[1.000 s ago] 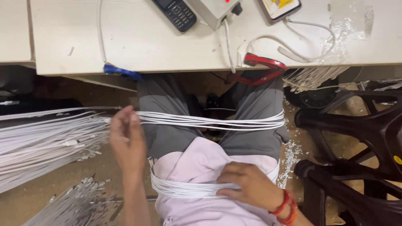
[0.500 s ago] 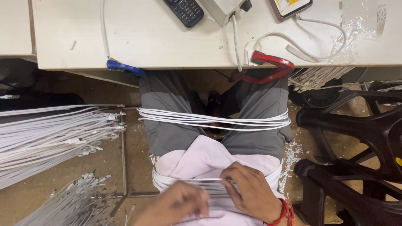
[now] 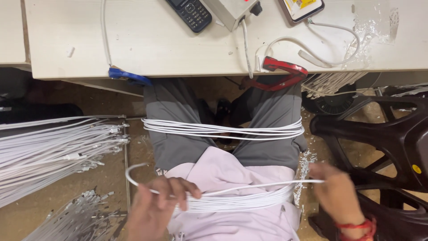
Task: Wrapping white cables around the lap to coil them.
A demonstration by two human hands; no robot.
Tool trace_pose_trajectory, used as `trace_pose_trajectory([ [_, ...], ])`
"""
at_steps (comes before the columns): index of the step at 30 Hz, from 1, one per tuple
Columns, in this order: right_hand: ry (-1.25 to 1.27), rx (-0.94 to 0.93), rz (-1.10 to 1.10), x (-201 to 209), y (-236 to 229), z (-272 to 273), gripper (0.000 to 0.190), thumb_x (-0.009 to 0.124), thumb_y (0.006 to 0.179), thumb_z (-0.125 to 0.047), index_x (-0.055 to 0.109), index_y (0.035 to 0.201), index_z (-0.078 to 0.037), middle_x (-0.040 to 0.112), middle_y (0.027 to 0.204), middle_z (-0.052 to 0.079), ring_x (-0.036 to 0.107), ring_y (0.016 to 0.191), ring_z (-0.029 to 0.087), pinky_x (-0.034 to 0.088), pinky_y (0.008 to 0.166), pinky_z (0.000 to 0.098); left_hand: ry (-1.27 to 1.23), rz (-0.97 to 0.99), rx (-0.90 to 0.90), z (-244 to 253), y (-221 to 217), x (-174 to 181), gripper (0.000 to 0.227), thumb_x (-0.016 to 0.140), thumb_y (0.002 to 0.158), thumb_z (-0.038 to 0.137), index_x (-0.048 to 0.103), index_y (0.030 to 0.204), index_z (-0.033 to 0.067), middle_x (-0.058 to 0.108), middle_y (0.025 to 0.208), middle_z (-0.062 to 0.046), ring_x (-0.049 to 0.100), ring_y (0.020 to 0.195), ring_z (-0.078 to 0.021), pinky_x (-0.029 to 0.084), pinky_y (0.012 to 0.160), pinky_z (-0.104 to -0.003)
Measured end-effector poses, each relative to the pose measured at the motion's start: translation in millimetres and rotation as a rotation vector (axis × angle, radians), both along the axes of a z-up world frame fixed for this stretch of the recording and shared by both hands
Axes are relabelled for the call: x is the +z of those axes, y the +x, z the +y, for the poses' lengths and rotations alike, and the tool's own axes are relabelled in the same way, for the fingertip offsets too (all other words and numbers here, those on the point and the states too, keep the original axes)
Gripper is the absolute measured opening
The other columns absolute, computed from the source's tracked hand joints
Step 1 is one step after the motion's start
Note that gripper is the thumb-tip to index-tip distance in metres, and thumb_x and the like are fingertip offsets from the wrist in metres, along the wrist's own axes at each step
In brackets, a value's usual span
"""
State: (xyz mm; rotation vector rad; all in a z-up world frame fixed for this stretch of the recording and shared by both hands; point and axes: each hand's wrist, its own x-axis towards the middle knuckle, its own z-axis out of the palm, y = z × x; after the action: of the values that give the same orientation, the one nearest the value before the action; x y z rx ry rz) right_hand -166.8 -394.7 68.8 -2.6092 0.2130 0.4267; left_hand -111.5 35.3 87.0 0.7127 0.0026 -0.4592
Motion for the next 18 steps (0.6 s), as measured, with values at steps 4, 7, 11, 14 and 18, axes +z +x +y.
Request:
trace_pose_trajectory([
  [4,-0.297,-0.135,-0.052,-42,-35,-80,0.042,0.04,0.113,-0.031,0.067,0.102,-0.001,0.067,0.095,0.021,0.067,0.091,0.034,0.055,0.081,0.0442,-0.054,-0.025,0.045,13,24,18,0.058,0.023,0.118,0.05,0.058,0.093,0.0111,0.07,0.091,-0.012,0.068,0.107,-0.0365,0.045,0.106,-0.06],
  [7,-0.581,-0.149,-0.049,-50,-41,-105,0.053,0.036,0.115,-0.041,0.066,0.113,0.002,0.065,0.108,0.027,0.065,0.1,0.04,0.055,0.087,0.0493,-0.015,0.022,0.149,18,36,27,0.056,0.023,0.117,0.048,0.057,0.093,0.0108,0.066,0.085,-0.009,0.066,0.103,-0.0353,0.043,0.103,-0.056],
  [11,-0.721,-0.364,0.061,-66,-50,-130,0.069,0.034,0.111,-0.056,0.064,0.126,0.005,0.064,0.111,0.037,0.064,0.099,0.053,0.052,0.079,0.063,-0.003,0.233,0.506,23,51,36,0.044,0.027,0.121,0.041,0.052,0.099,0.0122,0.053,0.078,-0.001,0.057,0.085,-0.0238,0.043,0.092,-0.046],
  [14,-0.492,-0.636,0.21,-112,-77,-190,0.073,0.033,0.114,-0.057,0.061,0.127,0.01,0.069,0.105,0.039,0.067,0.097,0.056,0.052,0.085,0.0656,0.035,0.255,0.61,29,67,32,0.035,0.034,0.122,0.038,0.051,0.103,0.0134,0.045,0.077,0.001,0.047,0.076,-0.0171,0.041,0.08,-0.037],
  [18,-0.06,-0.827,0.112,-143,-113,-234,0.062,0.038,0.121,-0.044,0.058,0.124,0.015,0.069,0.1,0.038,0.068,0.096,0.053,0.054,0.089,0.0642,0.074,0.18,0.625,42,91,17,0.033,0.039,0.12,0.038,0.053,0.107,0.0103,0.045,0.08,0.001,0.043,0.075,-0.0147,0.04,0.074,-0.034],
])
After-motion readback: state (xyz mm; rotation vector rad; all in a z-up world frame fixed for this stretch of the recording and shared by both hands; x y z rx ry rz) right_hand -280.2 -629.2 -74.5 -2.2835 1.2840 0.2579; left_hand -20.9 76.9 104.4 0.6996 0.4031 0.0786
